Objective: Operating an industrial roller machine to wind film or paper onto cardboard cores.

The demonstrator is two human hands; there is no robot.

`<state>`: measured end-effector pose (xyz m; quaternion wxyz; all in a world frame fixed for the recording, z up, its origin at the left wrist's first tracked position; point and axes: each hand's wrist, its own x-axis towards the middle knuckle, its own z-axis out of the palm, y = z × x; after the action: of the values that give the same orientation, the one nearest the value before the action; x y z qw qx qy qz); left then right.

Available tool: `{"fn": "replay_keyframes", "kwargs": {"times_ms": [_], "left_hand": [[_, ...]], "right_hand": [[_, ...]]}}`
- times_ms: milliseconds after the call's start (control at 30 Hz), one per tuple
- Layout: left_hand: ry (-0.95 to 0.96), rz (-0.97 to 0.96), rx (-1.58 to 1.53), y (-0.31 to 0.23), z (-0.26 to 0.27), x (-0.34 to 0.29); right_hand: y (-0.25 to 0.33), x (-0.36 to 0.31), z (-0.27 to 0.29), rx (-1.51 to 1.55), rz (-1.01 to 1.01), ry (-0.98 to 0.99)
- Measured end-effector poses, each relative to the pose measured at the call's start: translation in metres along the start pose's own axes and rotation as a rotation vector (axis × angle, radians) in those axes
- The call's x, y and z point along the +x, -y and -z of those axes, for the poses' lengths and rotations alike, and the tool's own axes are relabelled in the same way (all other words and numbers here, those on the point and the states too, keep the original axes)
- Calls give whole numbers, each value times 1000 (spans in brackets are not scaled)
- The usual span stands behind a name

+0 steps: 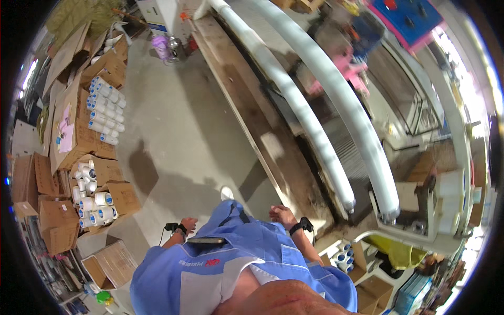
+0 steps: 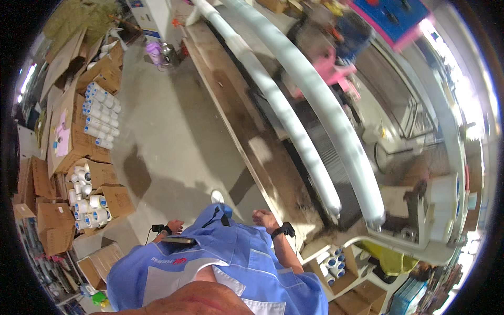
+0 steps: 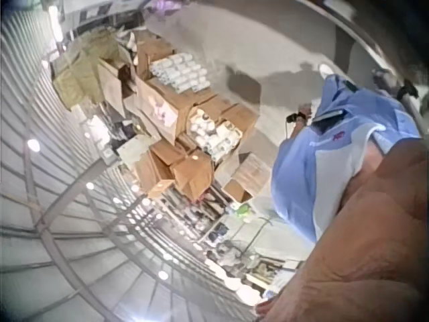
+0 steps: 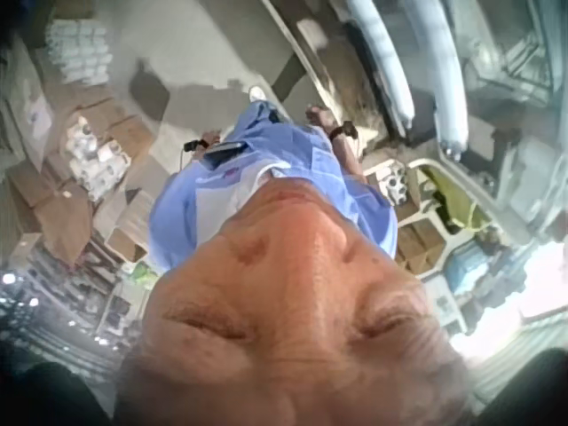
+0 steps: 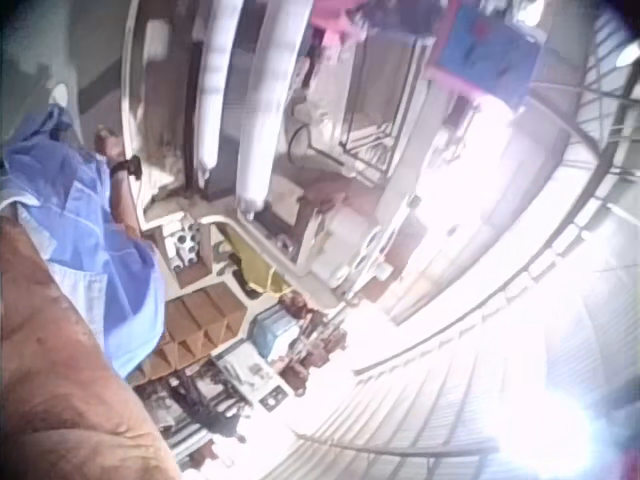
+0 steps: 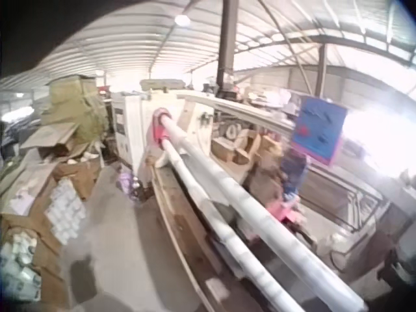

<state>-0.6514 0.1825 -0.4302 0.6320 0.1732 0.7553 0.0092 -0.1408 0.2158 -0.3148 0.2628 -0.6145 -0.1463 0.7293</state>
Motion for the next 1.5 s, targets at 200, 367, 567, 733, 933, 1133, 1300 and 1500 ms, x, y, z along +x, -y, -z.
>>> {"fn": "replay_keyframes", "kwargs": {"times_ms": [200, 367, 567, 733, 933, 1133, 1300, 1500], "left_hand": [[-40, -74, -351, -99, 101, 7], [-122, -212, -589, -177, 163, 50], [-315, -555, 339, -167, 208, 184], [-346, -561, 658, -240, 263, 198], [-141, -459, 121, -452, 339, 211], [-133, -839, 975, -602, 410, 361], [-25, -576, 443, -825, 490, 387], [490, -599, 6, -1137, 525, 289]], "right_hand": [[240, 90, -111, -152, 375, 86], [433, 155, -219, -306, 582, 118], [647, 251, -329, -697, 932, 50], [854, 306, -434, -1285, 1530, -352], [1064, 380, -489, -1647, 1197, -890], [1173, 480, -511, -1584, 915, -1009], [1267, 543, -560, -1426, 894, -906], [1322, 598, -624, -1510, 997, -905]]}}
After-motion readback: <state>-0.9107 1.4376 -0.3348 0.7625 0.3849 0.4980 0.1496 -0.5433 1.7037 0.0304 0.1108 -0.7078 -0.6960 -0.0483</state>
